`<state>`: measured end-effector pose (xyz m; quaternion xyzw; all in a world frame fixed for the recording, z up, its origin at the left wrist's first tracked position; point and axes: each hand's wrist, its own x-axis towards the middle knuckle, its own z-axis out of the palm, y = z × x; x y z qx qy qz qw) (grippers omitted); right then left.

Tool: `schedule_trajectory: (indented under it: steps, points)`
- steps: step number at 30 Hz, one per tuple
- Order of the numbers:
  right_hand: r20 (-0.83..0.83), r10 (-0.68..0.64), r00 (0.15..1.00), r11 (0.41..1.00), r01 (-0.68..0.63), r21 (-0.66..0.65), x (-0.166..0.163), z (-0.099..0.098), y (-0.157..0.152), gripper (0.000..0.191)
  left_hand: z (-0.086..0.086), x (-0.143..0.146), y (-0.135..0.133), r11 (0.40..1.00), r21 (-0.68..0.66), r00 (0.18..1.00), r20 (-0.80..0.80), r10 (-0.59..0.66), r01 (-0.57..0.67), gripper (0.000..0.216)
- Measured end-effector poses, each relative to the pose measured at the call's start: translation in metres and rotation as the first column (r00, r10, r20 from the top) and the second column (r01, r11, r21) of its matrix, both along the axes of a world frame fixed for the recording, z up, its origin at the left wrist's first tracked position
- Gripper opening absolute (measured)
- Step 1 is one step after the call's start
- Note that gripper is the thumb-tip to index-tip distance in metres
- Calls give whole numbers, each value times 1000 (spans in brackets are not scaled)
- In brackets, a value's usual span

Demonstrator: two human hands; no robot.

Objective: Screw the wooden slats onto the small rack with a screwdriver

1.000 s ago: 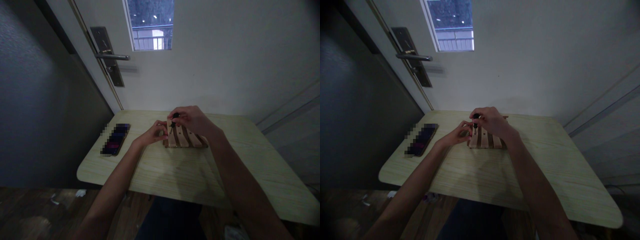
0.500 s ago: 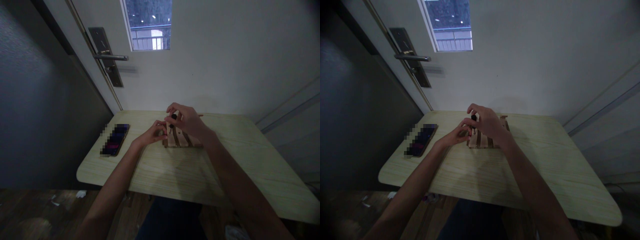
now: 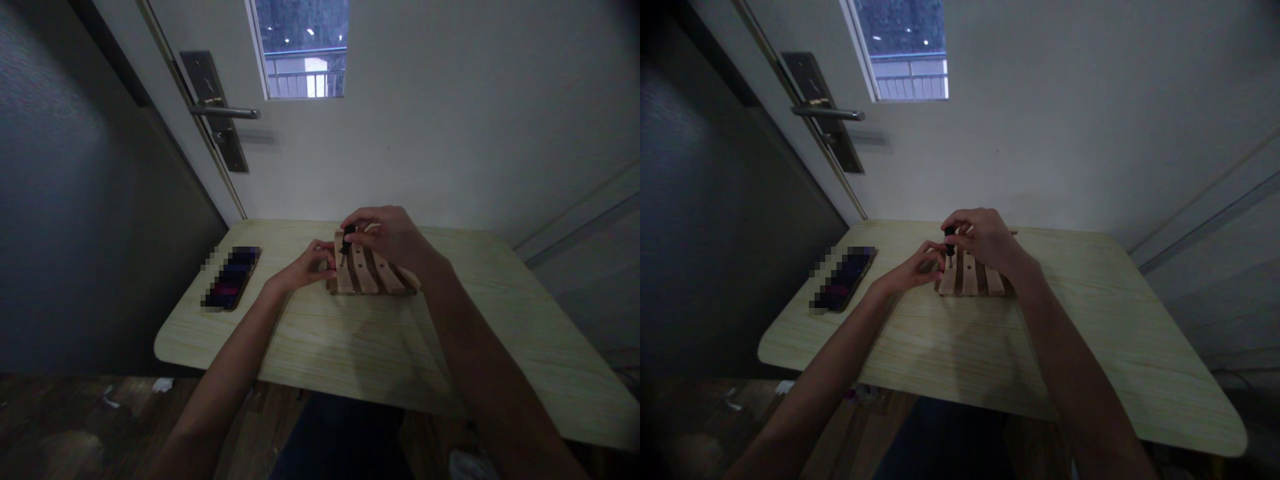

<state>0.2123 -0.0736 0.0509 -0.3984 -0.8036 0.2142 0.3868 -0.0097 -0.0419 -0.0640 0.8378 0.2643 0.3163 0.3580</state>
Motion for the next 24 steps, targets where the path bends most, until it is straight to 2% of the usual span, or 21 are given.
schedule_trajectory:
  steps: [1,5,7,10,13,16,20,24]
  points:
    - [-10,-29,1000,1000,29,4,-2,-1,0,9,1,0,-1,1000,-1,1000,-2,1,-1,21]
    - [-37,-146,989,987,148,55,-11,-8,-1,26,4,0,-2,1000,-8,1000,0,-19,19,22]
    - [-25,-163,986,982,165,96,-13,-11,0,28,5,1,-3,1000,-14,1000,11,-24,25,22]
    - [-29,-49,998,996,51,68,-11,-10,0,18,4,1,-2,1000,-14,1000,12,-10,11,25]
    - [-24,67,997,998,-67,-15,-5,-5,-1,21,2,1,0,1000,-6,1000,-1,-7,7,26]
    - [22,94,995,995,-93,-44,0,1,-2,20,2,1,0,1000,7,1000,1,-15,15,24]
    - [11,-12,1000,1000,12,-20,-2,1,-1,9,2,1,0,1000,-2,1000,6,-21,21,23]
    - [-35,-110,993,994,110,10,-9,-5,-1,22,4,1,-2,1000,-19,1000,6,-7,7,22]
